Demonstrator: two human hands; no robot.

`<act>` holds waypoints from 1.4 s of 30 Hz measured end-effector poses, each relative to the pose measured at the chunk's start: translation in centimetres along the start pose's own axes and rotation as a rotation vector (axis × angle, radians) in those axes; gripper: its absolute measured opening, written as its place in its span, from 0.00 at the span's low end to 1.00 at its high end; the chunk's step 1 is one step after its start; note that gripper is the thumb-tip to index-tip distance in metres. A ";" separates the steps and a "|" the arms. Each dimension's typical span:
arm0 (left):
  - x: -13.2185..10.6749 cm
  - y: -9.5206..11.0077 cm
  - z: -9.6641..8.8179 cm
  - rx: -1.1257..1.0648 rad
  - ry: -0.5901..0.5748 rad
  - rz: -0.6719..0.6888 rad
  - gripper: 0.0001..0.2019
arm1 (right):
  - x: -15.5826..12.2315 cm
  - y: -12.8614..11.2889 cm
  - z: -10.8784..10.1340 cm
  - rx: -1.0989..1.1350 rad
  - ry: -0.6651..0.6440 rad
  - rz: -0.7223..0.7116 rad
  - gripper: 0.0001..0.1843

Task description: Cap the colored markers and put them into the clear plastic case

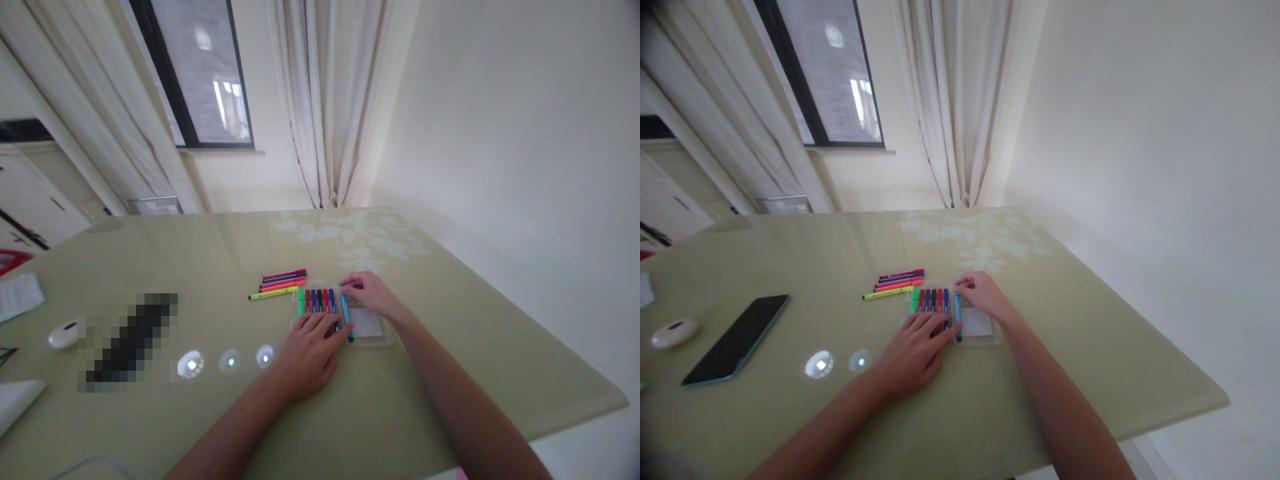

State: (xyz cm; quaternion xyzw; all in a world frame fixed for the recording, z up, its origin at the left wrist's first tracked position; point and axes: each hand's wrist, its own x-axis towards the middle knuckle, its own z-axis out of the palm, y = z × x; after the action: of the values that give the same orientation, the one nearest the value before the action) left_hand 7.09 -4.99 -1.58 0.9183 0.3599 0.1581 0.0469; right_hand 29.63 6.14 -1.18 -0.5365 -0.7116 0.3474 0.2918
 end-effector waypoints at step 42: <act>-0.9 -6.7 -3.7 0.258 0.249 -0.706 0.19 | -1.0 -3.7 0.1 0.099 0.203 -0.135 0.15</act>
State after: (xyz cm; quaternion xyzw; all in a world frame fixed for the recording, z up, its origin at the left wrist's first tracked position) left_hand 0.89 -0.80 0.37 0.7101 0.6735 0.1959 -0.0614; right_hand 27.70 4.46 1.70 -0.5047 -0.6947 0.3057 0.4114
